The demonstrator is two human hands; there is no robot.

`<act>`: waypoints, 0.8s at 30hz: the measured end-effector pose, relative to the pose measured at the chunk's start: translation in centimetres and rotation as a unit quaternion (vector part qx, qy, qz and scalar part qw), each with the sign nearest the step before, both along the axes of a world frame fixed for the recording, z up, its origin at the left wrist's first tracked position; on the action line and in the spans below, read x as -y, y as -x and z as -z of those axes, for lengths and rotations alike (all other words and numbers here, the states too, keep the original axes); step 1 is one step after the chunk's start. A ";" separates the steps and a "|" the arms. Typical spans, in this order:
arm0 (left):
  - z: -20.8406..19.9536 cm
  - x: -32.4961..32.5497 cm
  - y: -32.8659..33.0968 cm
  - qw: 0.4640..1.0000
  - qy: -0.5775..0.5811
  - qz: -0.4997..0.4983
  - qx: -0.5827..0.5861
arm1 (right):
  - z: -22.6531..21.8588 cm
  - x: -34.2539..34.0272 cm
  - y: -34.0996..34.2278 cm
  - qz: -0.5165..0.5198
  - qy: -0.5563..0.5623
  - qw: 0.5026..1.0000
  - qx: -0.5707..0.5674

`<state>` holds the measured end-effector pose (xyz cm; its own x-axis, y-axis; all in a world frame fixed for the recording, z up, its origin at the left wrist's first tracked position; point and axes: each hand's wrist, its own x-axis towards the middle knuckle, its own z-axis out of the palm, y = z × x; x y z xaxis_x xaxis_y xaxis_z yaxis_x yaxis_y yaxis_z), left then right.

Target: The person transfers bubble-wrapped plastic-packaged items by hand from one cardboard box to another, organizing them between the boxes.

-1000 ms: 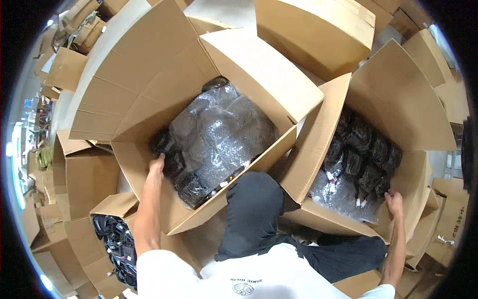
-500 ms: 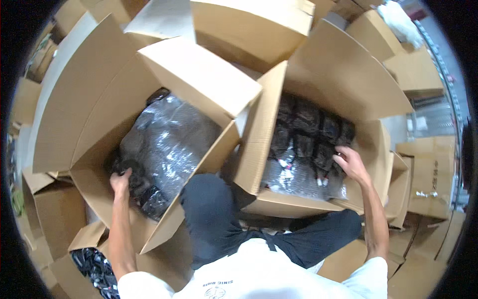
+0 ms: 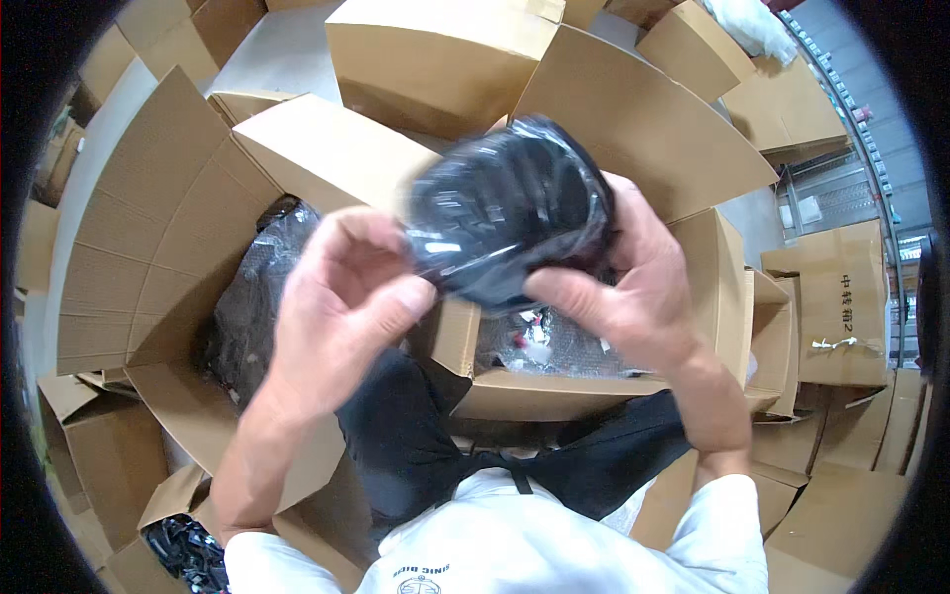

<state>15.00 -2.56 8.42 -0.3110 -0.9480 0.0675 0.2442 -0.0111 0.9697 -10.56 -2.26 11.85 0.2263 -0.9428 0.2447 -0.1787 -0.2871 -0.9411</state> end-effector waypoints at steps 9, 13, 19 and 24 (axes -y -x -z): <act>18.7 2.7 -27.5 0.839 -0.223 -0.482 0.117 | 20.3 -3.9 9.5 0.094 -0.469 0.875 -0.076; 31.4 -2.1 -38.1 0.714 -0.357 -0.553 0.239 | 27.4 -6.3 8.4 0.104 -0.503 0.852 -0.103; 39.7 -2.7 -38.1 0.607 -0.420 -0.675 -0.002 | 25.6 -4.9 10.4 0.043 -0.470 0.816 -0.334; 40.7 -0.5 -40.1 0.620 -0.420 -0.662 0.005 | 21.8 -4.1 10.0 0.050 -0.498 0.817 -0.288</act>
